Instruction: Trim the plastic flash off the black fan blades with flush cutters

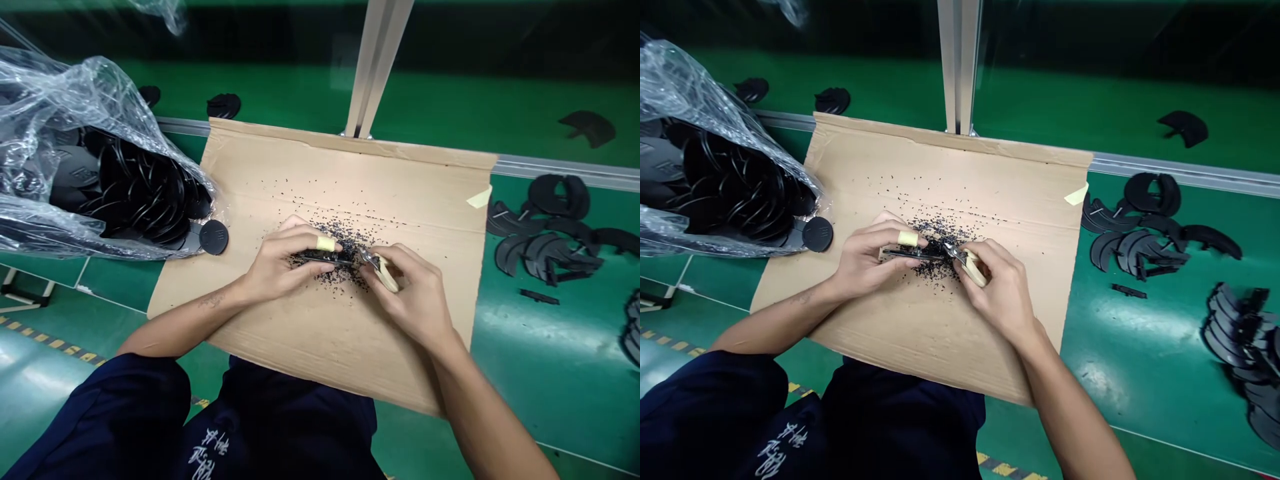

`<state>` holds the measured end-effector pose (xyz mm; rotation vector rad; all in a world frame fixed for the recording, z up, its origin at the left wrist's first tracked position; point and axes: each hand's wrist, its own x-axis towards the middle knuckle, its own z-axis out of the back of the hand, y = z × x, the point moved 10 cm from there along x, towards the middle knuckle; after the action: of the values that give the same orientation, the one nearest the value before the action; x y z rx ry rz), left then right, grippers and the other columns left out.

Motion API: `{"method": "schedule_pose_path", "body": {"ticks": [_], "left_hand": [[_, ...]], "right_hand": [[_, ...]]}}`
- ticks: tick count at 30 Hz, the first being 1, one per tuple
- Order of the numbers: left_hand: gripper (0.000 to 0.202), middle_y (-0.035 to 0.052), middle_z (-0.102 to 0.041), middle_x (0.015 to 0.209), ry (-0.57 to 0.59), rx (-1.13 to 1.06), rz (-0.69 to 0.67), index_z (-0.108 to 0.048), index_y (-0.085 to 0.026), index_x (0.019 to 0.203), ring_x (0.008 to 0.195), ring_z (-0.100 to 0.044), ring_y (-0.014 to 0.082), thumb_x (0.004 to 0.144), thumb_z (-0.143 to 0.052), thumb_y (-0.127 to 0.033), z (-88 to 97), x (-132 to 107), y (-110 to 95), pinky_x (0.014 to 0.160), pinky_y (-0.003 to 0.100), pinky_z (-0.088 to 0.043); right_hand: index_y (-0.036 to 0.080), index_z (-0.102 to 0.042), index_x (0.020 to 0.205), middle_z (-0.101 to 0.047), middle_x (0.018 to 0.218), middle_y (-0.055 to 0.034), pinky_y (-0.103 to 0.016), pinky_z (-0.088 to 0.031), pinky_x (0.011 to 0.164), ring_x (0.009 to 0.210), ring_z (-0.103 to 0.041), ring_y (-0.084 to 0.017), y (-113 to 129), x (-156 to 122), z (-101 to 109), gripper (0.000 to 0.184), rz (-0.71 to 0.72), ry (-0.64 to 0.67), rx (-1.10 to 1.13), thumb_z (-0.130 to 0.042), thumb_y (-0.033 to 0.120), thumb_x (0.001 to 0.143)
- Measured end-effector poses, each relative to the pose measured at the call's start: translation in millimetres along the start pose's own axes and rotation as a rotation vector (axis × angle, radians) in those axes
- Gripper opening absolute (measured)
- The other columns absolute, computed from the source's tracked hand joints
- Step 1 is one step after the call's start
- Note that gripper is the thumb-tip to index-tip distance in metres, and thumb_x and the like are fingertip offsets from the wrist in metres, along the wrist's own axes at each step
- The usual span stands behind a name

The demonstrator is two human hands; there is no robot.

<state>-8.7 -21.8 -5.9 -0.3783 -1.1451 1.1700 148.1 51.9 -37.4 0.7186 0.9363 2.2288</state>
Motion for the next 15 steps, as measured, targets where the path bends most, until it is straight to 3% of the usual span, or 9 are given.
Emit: {"method": "schedule_pose_path", "body": {"ticks": [4, 7, 11, 13, 15], "left_hand": [[0.017, 0.0064, -0.078, 0.1, 0.013, -0.124, 0.058, -0.074, -0.017, 0.106, 0.095, -0.072, 0.0149, 0.091, -0.075, -0.024, -3.0, -2.3, 3.7, 0.084, 0.029, -0.06], [0.015, 0.0072, -0.077, 0.102, 0.044, -0.028, -0.036, -0.071, -0.016, 0.106, 0.1, -0.072, 0.0159, 0.091, -0.072, -0.018, -6.2, -4.2, -3.8, 0.089, 0.03, -0.061], [0.014, 0.0063, -0.074, 0.1, 0.146, 0.308, -0.178, -0.067, -0.016, 0.104, 0.096, -0.07, 0.0167, 0.093, -0.063, -0.01, -19.6, -9.3, -10.4, 0.083, 0.031, -0.06], [0.019, 0.005, -0.072, 0.098, 0.174, 0.406, -0.21, -0.066, -0.018, 0.108, 0.093, -0.068, 0.0165, 0.093, -0.06, -0.008, -24.5, -11.9, -10.1, 0.081, 0.031, -0.059], [0.028, 0.0052, -0.072, 0.102, 0.172, 0.385, -0.218, -0.065, -0.019, 0.115, 0.095, -0.068, 0.0163, 0.092, -0.056, -0.005, -24.9, -13.1, -9.8, 0.082, 0.031, -0.06]], "right_hand": [[0.021, -0.068, 0.101, -0.073, 0.092, -0.0049, -0.03, -0.048, 0.063, 0.073, -0.064, -0.017, 4.0, -1.0, -5.3, 0.016, -0.004, 0.012, 0.154, -0.071, 0.033, 0.092], [0.021, -0.067, 0.097, -0.071, 0.085, -0.005, -0.031, -0.047, 0.065, 0.075, -0.064, -0.018, 22.9, -4.9, 2.3, 0.004, 0.178, -0.069, 0.012, -0.064, 0.02, 0.094], [0.02, -0.067, 0.099, -0.072, 0.081, -0.0055, -0.033, -0.039, 0.062, 0.07, -0.06, -0.017, 53.6, -17.3, 4.2, 0.013, 0.465, -0.143, -0.275, -0.062, 0.01, 0.092], [0.02, -0.066, 0.1, -0.071, 0.08, -0.0042, -0.033, -0.04, 0.061, 0.069, -0.06, -0.017, 59.2, -19.0, 3.2, 0.013, 0.499, -0.104, -0.186, -0.064, 0.011, 0.092], [0.021, -0.065, 0.101, -0.07, 0.082, -0.0031, -0.032, -0.045, 0.061, 0.069, -0.061, -0.016, 55.0, -14.9, 6.5, 0.013, 0.425, -0.061, 0.039, -0.067, 0.013, 0.091]]}}
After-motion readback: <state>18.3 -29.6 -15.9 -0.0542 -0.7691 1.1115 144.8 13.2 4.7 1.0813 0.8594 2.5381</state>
